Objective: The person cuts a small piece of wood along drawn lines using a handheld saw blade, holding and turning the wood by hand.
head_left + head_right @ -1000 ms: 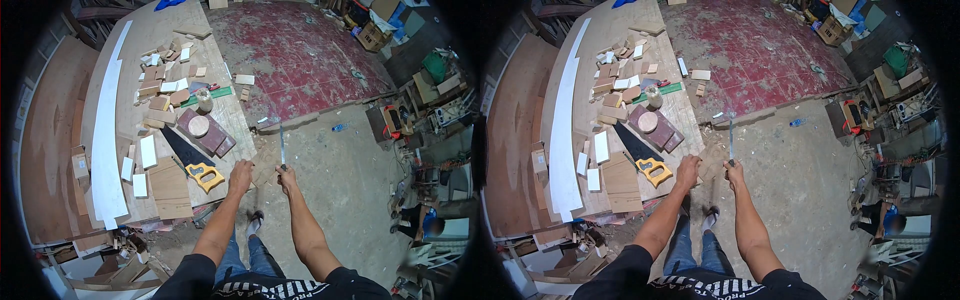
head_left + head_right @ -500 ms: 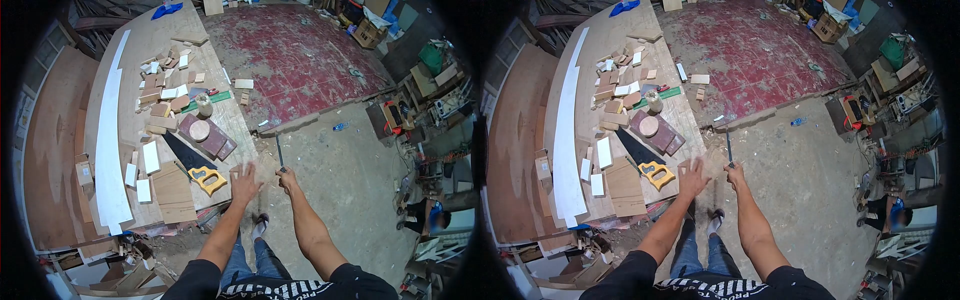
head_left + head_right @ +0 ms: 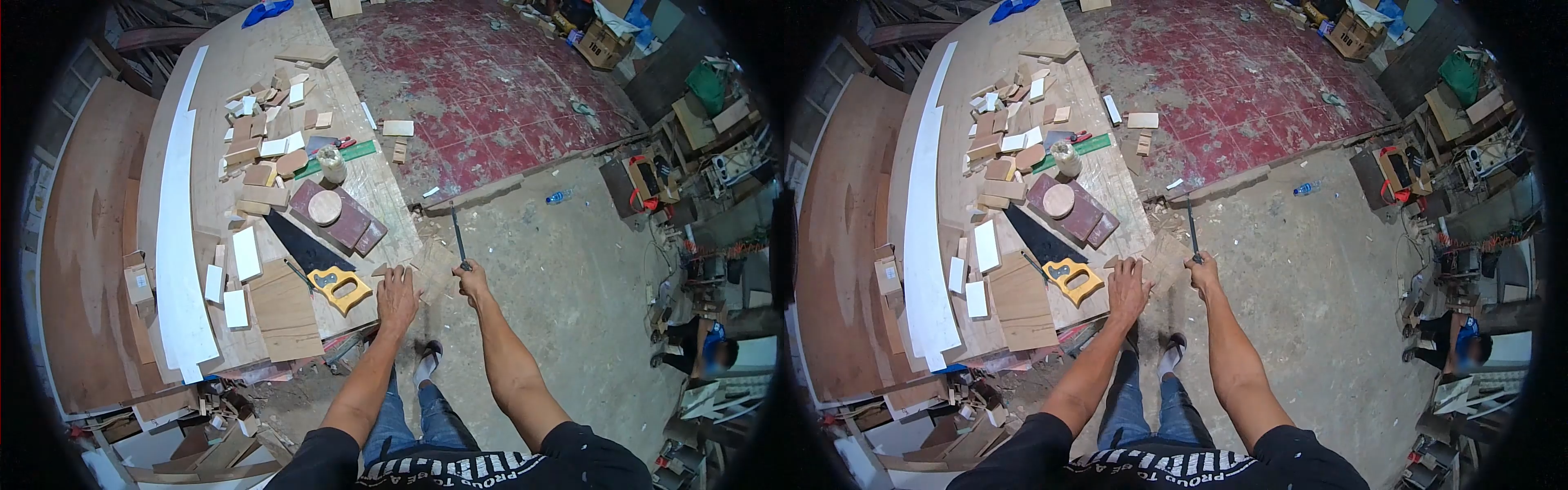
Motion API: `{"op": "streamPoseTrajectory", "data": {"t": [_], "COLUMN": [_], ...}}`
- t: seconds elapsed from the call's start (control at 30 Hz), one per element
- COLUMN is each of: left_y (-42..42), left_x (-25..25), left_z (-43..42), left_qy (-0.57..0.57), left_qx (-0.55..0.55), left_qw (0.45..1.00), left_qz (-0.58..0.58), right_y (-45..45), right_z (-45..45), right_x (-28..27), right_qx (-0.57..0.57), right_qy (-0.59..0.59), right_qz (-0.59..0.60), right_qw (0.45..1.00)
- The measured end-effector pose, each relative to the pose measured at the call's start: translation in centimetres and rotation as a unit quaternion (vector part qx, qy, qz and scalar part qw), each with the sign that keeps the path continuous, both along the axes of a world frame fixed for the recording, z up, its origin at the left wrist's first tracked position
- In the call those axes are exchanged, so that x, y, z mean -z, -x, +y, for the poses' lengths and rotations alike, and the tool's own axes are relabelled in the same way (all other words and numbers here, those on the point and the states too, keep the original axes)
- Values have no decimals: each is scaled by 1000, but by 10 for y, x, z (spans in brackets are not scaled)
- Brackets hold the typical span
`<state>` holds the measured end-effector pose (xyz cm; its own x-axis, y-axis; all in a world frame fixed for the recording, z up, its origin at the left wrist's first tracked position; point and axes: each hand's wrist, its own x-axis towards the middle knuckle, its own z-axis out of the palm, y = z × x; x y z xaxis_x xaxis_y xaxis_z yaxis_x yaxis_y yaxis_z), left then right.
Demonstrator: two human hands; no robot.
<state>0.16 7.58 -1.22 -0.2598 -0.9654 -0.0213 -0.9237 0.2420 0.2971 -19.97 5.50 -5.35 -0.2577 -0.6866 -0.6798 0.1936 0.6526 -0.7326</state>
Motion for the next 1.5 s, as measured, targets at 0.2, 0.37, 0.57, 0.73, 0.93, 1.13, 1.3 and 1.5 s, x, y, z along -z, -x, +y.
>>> {"op": "streamPoseTrajectory", "data": {"t": [0.2, 0.37, 0.57, 0.73, 0.93, 1.13, 1.3, 1.5], "left_y": [5, -6, -13, 7, 3, 5, 5, 2], "left_x": [-7, 12, 17, -1, -11, -12, -10, -5], "left_z": [8, -15, -41, -34, -42, -43, -42, -40], "left_qy": [-33, 2, 22, -57, -113, -132, -144, -138], "left_qx": [0, 72, 115, 63, 88, 89, 91, 98], "left_qw": [998, 997, 993, 996, 990, 987, 985, 985], "left_qz": [-46, 10, -28, 20, 10, -2, -9, -24], "right_y": [-25, -21, -16, -30, -22, -32, -34, -47], "right_z": [22, 41, 44, 74, 76, 60, 57, 58], "right_x": [3, -2, 8, 38, -97, -113, -126, -140], "right_qx": [151, 178, 62, 78, -171, -290, -286, -305], "right_qy": [-54, -9, 15, 94, 115, 89, 74, 78], "right_qz": [-50, 38, 52, 267, 388, 436, 451, 437], "right_qw": [986, 983, 997, 956, 898, 847, 842, 842]}}
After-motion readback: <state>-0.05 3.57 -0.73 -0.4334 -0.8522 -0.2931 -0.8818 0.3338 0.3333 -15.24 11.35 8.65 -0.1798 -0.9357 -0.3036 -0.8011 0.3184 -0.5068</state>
